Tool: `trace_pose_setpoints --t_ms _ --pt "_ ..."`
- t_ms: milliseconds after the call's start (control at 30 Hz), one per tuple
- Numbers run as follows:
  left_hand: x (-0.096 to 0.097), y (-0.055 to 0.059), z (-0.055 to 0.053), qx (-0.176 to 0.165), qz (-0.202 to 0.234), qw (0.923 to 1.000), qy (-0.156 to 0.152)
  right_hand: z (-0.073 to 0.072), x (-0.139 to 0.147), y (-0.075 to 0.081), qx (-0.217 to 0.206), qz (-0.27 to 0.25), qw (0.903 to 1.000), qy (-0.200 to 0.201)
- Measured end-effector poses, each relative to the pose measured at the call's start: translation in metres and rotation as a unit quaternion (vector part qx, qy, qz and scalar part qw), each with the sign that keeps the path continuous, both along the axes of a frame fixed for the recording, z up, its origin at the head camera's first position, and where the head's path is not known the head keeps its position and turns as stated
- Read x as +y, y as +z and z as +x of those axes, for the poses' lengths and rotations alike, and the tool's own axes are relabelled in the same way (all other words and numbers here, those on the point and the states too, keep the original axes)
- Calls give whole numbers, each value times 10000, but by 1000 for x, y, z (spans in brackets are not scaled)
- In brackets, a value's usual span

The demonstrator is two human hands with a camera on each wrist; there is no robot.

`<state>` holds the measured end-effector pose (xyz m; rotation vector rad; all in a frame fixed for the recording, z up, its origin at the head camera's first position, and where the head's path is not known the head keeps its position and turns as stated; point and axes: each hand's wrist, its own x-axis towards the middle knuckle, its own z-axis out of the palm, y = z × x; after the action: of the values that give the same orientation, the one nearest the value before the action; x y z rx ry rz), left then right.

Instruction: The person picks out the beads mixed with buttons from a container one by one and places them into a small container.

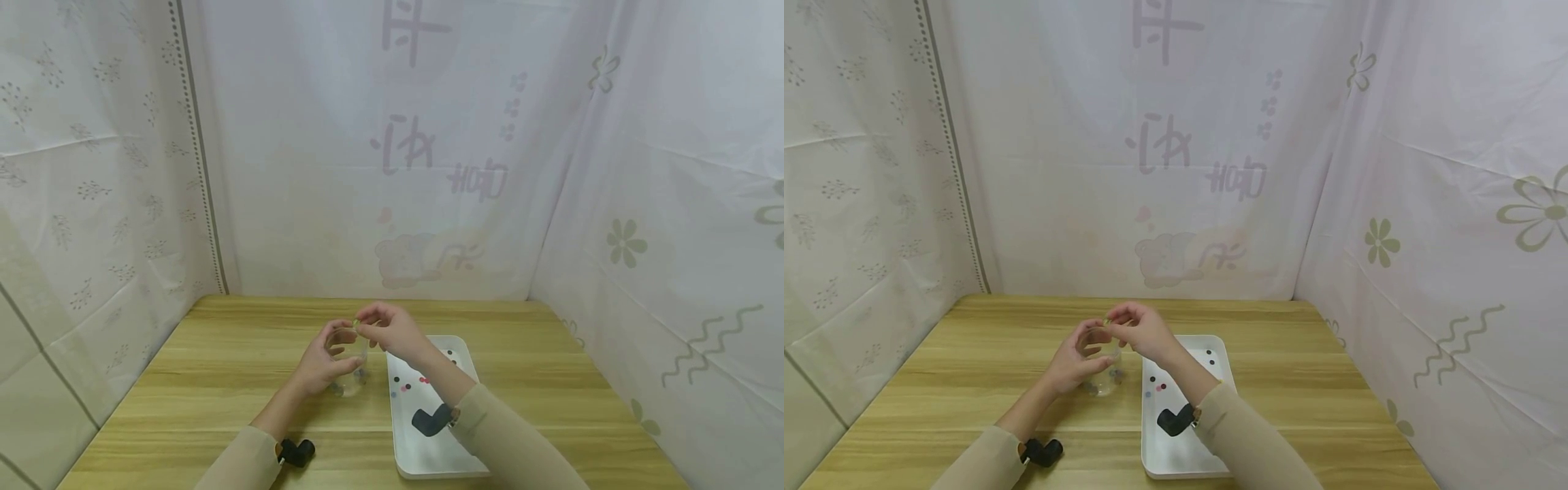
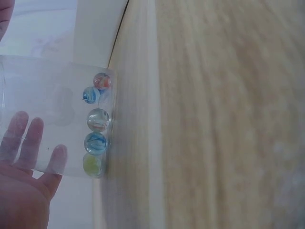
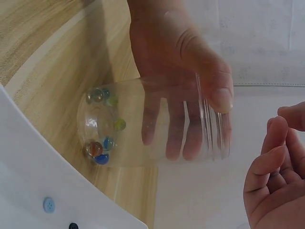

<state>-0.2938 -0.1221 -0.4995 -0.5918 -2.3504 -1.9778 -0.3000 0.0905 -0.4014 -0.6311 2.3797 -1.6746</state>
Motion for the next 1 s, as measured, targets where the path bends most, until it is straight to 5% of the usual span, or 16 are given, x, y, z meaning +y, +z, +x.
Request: trace_pose_setpoints --t_ms 1000 --pt "0 1 2 100 -125 9998 81 -4 -7 -11 255 91 9994 192"
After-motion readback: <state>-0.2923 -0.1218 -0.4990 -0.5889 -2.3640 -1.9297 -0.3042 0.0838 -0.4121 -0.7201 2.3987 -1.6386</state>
